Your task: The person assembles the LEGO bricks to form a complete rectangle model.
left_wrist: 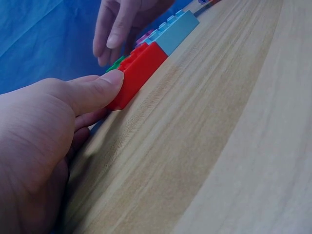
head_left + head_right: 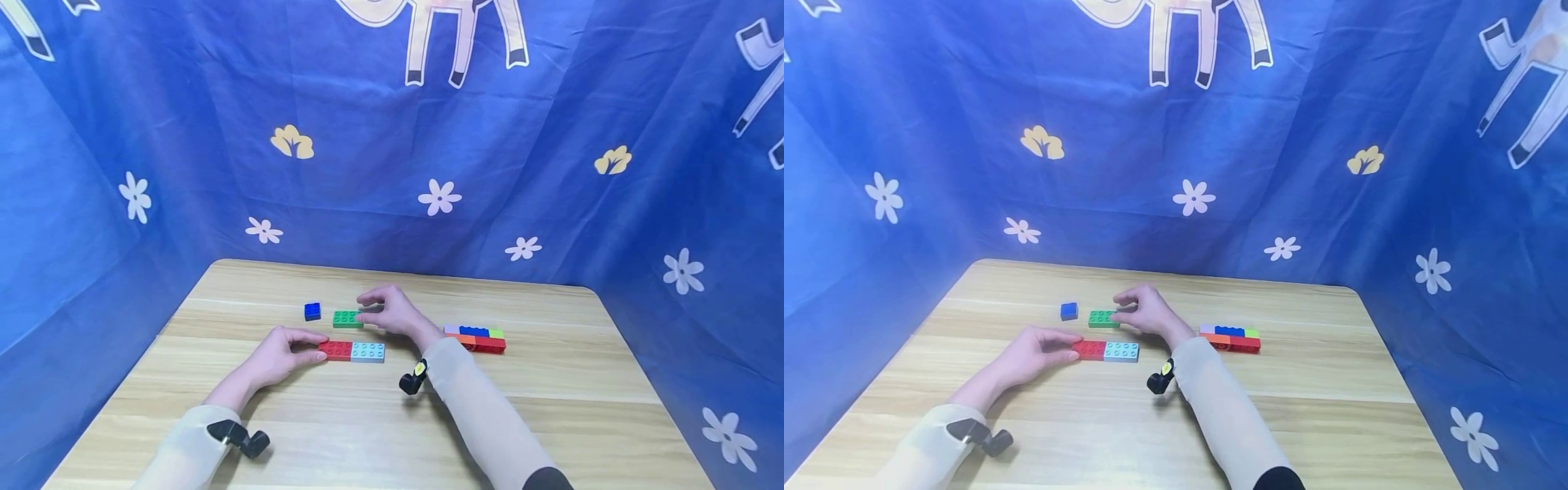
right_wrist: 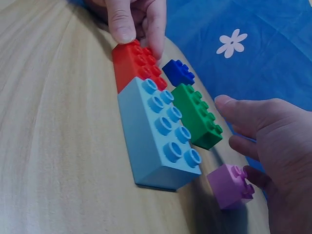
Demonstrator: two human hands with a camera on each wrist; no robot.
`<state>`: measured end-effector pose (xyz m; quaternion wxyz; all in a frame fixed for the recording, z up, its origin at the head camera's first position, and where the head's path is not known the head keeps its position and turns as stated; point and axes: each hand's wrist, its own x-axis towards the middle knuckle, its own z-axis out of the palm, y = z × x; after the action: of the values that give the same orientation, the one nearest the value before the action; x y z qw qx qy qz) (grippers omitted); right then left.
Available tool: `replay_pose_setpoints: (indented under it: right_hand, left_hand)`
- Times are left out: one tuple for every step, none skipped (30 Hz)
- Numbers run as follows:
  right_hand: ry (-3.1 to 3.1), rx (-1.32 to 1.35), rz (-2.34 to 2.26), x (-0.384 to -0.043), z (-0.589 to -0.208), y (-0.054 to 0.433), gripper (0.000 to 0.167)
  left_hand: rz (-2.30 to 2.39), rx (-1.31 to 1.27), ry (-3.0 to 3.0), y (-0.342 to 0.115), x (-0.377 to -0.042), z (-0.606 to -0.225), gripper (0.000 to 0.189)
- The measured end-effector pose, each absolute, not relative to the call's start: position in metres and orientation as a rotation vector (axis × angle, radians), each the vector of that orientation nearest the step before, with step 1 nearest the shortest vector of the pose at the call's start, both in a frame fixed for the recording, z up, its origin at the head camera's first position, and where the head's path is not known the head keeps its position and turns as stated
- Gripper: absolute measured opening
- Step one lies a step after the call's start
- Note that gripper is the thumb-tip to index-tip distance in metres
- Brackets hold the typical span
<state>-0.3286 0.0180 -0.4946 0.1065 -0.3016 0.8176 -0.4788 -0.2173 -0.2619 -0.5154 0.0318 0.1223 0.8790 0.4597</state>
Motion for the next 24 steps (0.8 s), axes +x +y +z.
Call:
replay_pose_setpoints:
  right_hand:
    - [2.413,-0.891,-1.401,-0.329,-0.496,0.018,0.05]
    - [2.418,-0.896,-1.389,-0.329,-0.497,0.017,0.05]
    - [2.432,-0.902,-1.371,-0.33,-0.498,0.017,0.05]
    - [2.445,-0.909,-1.354,-0.33,-0.499,0.017,0.05]
    - [2.456,-0.915,-1.34,-0.33,-0.499,0.016,0.05]
    - [2.465,-0.92,-1.329,-0.33,-0.5,0.016,0.05]
    - [2.47,-0.925,-1.322,-0.33,-0.5,0.015,0.05]
    - [2.472,-0.932,-1.319,-0.329,-0.501,0.015,0.049]
    - [2.473,-0.935,-1.318,-0.329,-0.501,0.015,0.049]
    - [2.475,-0.937,-1.317,-0.329,-0.501,0.014,0.048]
    - [2.477,-0.939,-1.315,-0.328,-0.501,0.014,0.047]
    - [2.48,-0.94,-1.311,-0.328,-0.501,0.014,0.047]
    - [2.485,-0.938,-1.304,-0.328,-0.501,0.014,0.046]
    - [2.489,-0.937,-1.298,-0.327,-0.501,0.013,0.046]
    - [2.494,-0.935,-1.29,-0.327,-0.501,0.013,0.046]
    - [2.497,-0.932,-1.283,-0.327,-0.502,0.013,0.046]
    - [2.497,-0.931,-1.279,-0.327,-0.503,0.013,0.047]
    - [2.498,-0.931,-1.273,-0.327,-0.503,0.013,0.047]
    - [2.499,-0.931,-1.267,-0.327,-0.504,0.013,0.047]
    - [2.5,-0.932,-1.263,-0.328,-0.505,0.012,0.048]
    - [2.502,-0.929,-1.257,-0.328,-0.506,0.012,0.048]
    - [2.505,-0.926,-1.252,-0.328,-0.507,0.012,0.048]
    - [2.51,-0.927,-1.246,-0.328,-0.507,0.012,0.048]
    - [2.516,-0.928,-1.239,-0.328,-0.508,0.012,0.048]
  left_hand:
    - [1.412,0.383,2.709,-0.262,-0.217,-0.516,0.035]
    - [1.415,0.385,2.707,-0.262,-0.217,-0.516,0.035]
    - [1.418,0.384,2.706,-0.262,-0.217,-0.516,0.035]
    - [1.423,0.38,2.704,-0.261,-0.217,-0.516,0.035]
    - [1.421,0.38,2.705,-0.261,-0.218,-0.516,0.034]
    - [1.423,0.378,2.705,-0.261,-0.218,-0.516,0.034]
    - [1.42,0.388,2.71,-0.261,-0.218,-0.516,0.034]
    - [1.424,0.382,2.709,-0.261,-0.218,-0.516,0.034]
    - [1.421,0.378,2.711,-0.261,-0.218,-0.516,0.034]
    - [1.422,0.374,2.712,-0.261,-0.218,-0.516,0.035]
    - [1.415,0.388,2.718,-0.261,-0.218,-0.516,0.035]
    - [1.417,0.385,2.717,-0.261,-0.218,-0.515,0.035]
    - [1.414,0.387,2.719,-0.261,-0.218,-0.515,0.035]
    - [1.42,0.374,2.714,-0.261,-0.218,-0.515,0.035]
    - [1.416,0.381,2.716,-0.261,-0.218,-0.516,0.035]
    - [1.42,0.384,2.714,-0.261,-0.218,-0.516,0.035]
    - [1.419,0.388,2.714,-0.261,-0.217,-0.516,0.035]
    - [1.423,0.379,2.71,-0.261,-0.217,-0.516,0.035]
    - [1.421,0.383,2.711,-0.262,-0.218,-0.517,0.035]
    - [1.422,0.383,2.71,-0.262,-0.218,-0.517,0.035]
    - [1.419,0.387,2.711,-0.262,-0.218,-0.517,0.035]
    - [1.423,0.385,2.709,-0.262,-0.217,-0.517,0.035]
    - [1.422,0.385,2.709,-0.262,-0.217,-0.517,0.035]
    - [1.419,0.384,2.71,-0.262,-0.218,-0.517,0.035]
